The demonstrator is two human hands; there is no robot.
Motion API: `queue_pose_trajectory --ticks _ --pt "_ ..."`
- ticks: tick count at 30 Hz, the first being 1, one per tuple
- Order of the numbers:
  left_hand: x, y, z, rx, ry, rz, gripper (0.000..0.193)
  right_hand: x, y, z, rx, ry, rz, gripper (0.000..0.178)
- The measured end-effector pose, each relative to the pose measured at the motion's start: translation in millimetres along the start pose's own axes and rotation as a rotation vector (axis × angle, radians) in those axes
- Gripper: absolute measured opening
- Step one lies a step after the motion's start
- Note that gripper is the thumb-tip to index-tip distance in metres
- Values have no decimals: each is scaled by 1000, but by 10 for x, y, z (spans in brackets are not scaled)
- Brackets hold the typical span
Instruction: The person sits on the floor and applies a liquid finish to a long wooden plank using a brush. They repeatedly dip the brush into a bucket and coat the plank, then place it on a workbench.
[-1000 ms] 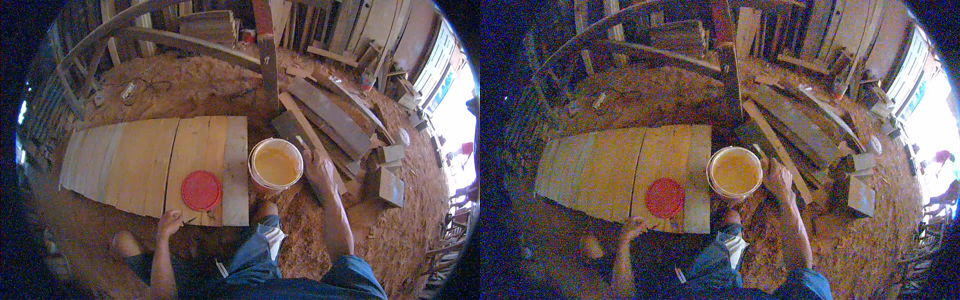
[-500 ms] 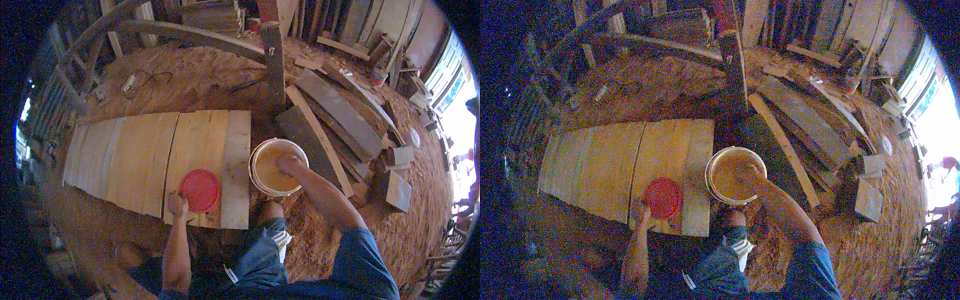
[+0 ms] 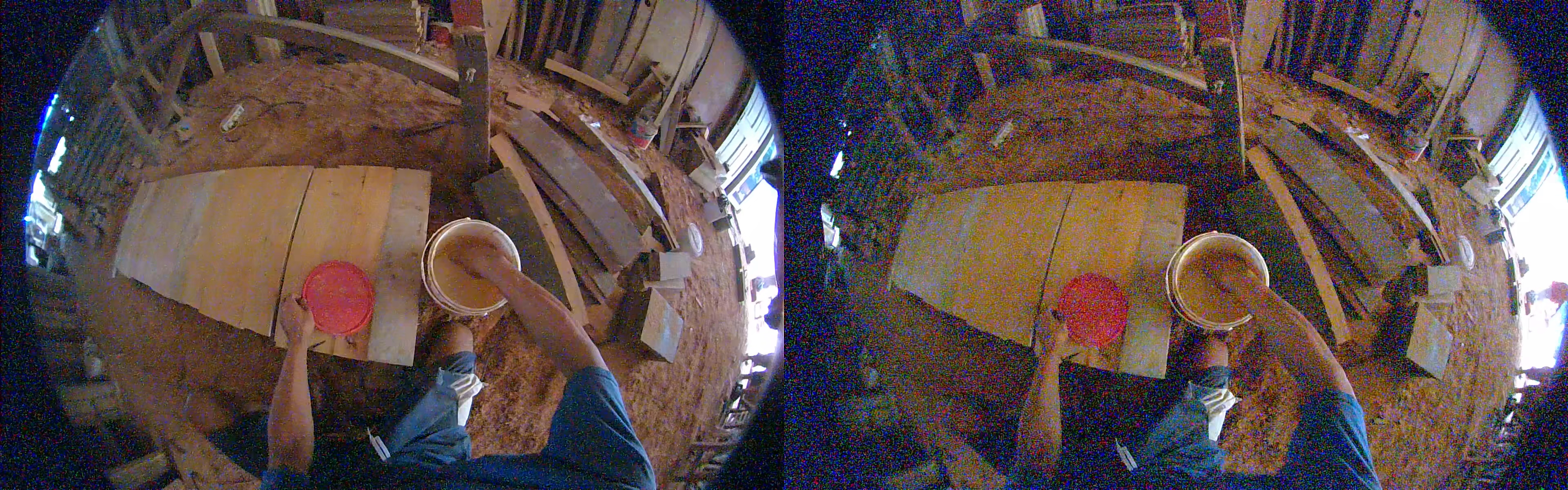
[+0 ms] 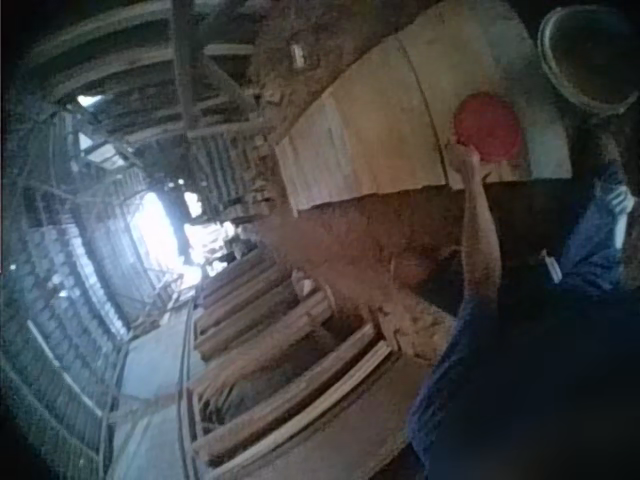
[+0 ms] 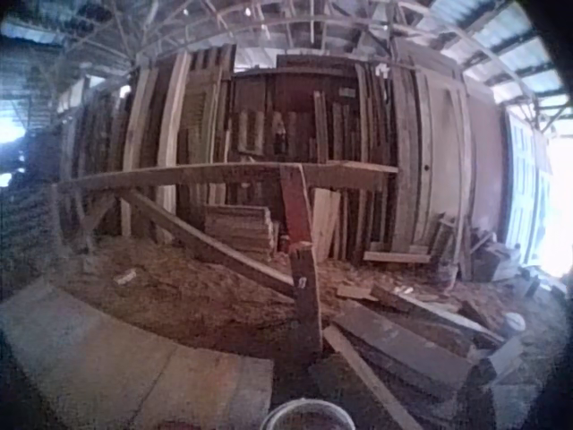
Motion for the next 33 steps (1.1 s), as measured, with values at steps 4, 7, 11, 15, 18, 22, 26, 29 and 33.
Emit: queue_pose_trajectory --ticks 4,7,11,15,18,22,26,29,33 --pt "-336 484 220 -10 -41 -148 17 26 33 -314 -768 -3 -94 40" --pt "-731 742 336 -124 -236 -284 18 -109 159 -730 -811 -50 -161 35" --pt "-1245 690 264 165 -416 -437 25 -392 275 -1239 -1270 -146 -488 30" --pt "-1589 371 -170 218 -442 -493 30 -680 435 -1860 -1159 10 -224 25" --pt "-1764 -173 -811 280 -304 -628 34 -829 557 -2002 -1021 43 -125 27" --pt "-2133 -858 -1512 327 -430 -619 37 -941 704 -1963 -895 148 82 22" --pt "-2259 -1253 -2031 209 -247 -595 41 -1035 712 -1853 -868 318 244 21" --pt "-2048 -1088 -2116 -564 174 -411 45 -1079 743 -1677 -669 212 361 22" --pt "-1588 -756 -1785 -1897 832 62 52 -1089 654 -1586 -662 123 453 27"
Point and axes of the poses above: each hand's wrist, its own x-axis towards the middle knuckle, its own y-axis out of the back of the hand, z = x × y, the point moved 7 cm from there along x, towards the middle knuckle, and after that the axes turned 15 degrees about -x, right-handed, at the moved point
